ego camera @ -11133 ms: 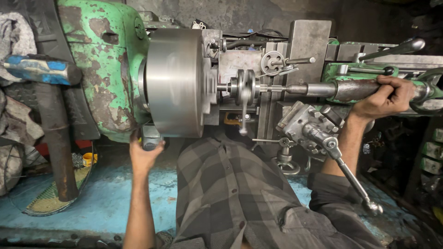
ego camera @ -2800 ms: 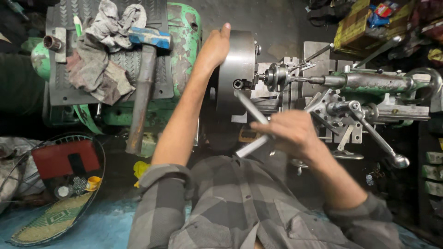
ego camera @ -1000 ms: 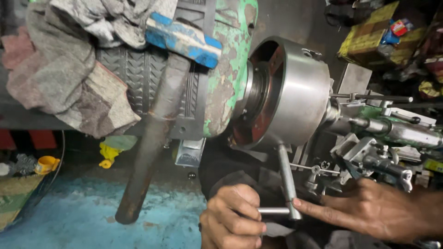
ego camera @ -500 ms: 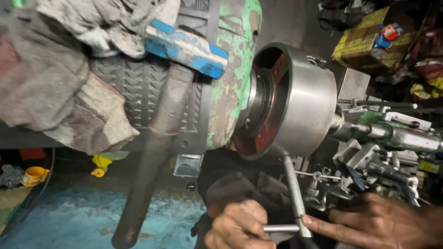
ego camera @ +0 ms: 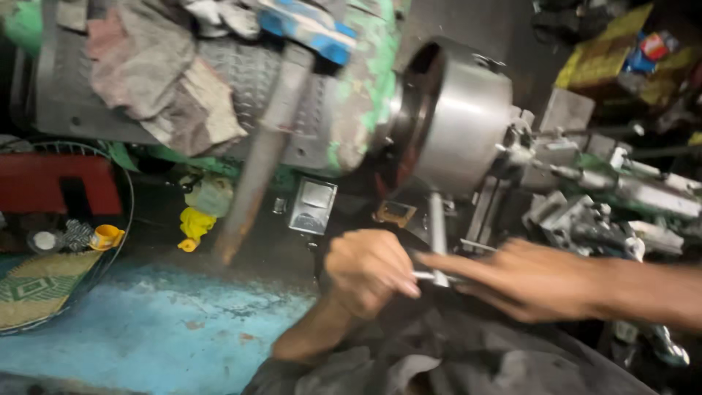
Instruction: The person operates a metal lathe, securing a stepped metal workpiece in the chuck and tightening it with a wrench. They engage the spindle to spin the part, adjust the tailstock and carriage, tap the setup with a hammer, and wipe the workpiece and machine with a cloth.
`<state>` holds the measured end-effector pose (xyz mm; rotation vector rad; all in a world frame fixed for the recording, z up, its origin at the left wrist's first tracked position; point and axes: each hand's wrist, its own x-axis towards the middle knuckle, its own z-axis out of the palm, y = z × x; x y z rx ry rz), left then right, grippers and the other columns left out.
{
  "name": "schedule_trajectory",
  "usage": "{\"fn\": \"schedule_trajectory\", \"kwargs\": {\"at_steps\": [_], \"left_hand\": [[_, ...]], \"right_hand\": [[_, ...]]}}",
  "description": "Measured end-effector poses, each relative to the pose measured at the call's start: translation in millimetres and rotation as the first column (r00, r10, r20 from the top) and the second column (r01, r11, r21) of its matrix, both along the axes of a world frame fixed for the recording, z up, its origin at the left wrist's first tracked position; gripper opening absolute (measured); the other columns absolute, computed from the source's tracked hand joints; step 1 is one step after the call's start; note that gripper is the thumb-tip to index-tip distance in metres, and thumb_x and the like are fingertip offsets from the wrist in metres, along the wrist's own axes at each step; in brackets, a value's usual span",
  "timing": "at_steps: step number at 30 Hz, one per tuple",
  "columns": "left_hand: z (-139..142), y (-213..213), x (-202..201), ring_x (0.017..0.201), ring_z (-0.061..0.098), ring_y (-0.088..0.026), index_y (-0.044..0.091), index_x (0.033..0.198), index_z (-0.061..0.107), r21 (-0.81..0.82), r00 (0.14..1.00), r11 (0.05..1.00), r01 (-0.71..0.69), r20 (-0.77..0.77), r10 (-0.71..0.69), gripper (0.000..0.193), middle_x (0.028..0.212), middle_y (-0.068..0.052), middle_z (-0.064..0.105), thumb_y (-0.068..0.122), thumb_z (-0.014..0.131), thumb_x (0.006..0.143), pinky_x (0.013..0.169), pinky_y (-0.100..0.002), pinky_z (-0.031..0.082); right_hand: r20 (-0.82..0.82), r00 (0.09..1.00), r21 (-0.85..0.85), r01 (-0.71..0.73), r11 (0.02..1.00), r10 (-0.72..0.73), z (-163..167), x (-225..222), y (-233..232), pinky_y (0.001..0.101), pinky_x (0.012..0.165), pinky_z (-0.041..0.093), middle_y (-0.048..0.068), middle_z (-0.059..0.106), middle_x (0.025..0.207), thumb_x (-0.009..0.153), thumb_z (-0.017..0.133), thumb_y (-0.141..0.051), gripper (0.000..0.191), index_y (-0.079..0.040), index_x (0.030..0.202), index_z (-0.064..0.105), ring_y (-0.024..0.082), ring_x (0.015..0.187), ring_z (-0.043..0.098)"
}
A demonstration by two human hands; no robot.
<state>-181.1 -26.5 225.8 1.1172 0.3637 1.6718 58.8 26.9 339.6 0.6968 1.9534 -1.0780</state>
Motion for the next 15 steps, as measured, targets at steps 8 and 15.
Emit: {"fn": "schedule_trajectory", "kwargs": {"at_steps": [8, 15], "left_hand": [[-77.7, -38.5, -59.6, 0.121, 0.057, -0.045, -0.009, 0.13, 0.058, -0.291, 0.312, 0.793, -0.536, -0.941, -0.135, 0.058, 0.129, -0.029, 0.06, 0.041, 0.054, 0.1, 0.104, -0.052, 0.044], [-139.0, -45.5, -49.5, 0.131, 0.049, -0.049, -0.01, 0.146, 0.046, 0.287, -0.358, 0.799, -0.529, -0.929, 0.098, 0.071, 0.145, -0.035, 0.047, 0.038, 0.068, 0.099, 0.11, -0.054, 0.042]], "right_hand": [[-0.527, 0.833, 0.02, 0.209, 0.978, -0.168, 22.6, -38.4, -28.9, 0.0494, 0.055, 0.048, 0.014, 0.069, 0.07, 0.094, 0.065, -0.023, 0.041, -0.013, 0.133, 0.057, 0.037, 0.059, 0.065], [-0.97, -0.106, -0.195, 0.874, 0.445, -0.217, 25.7, 77.4, -98.1, 0.0526, 0.085, 0.055, 0.004, 0.064, 0.086, 0.092, 0.075, -0.01, 0.015, -0.012, 0.097, 0.061, 0.016, 0.074, 0.06]]}}
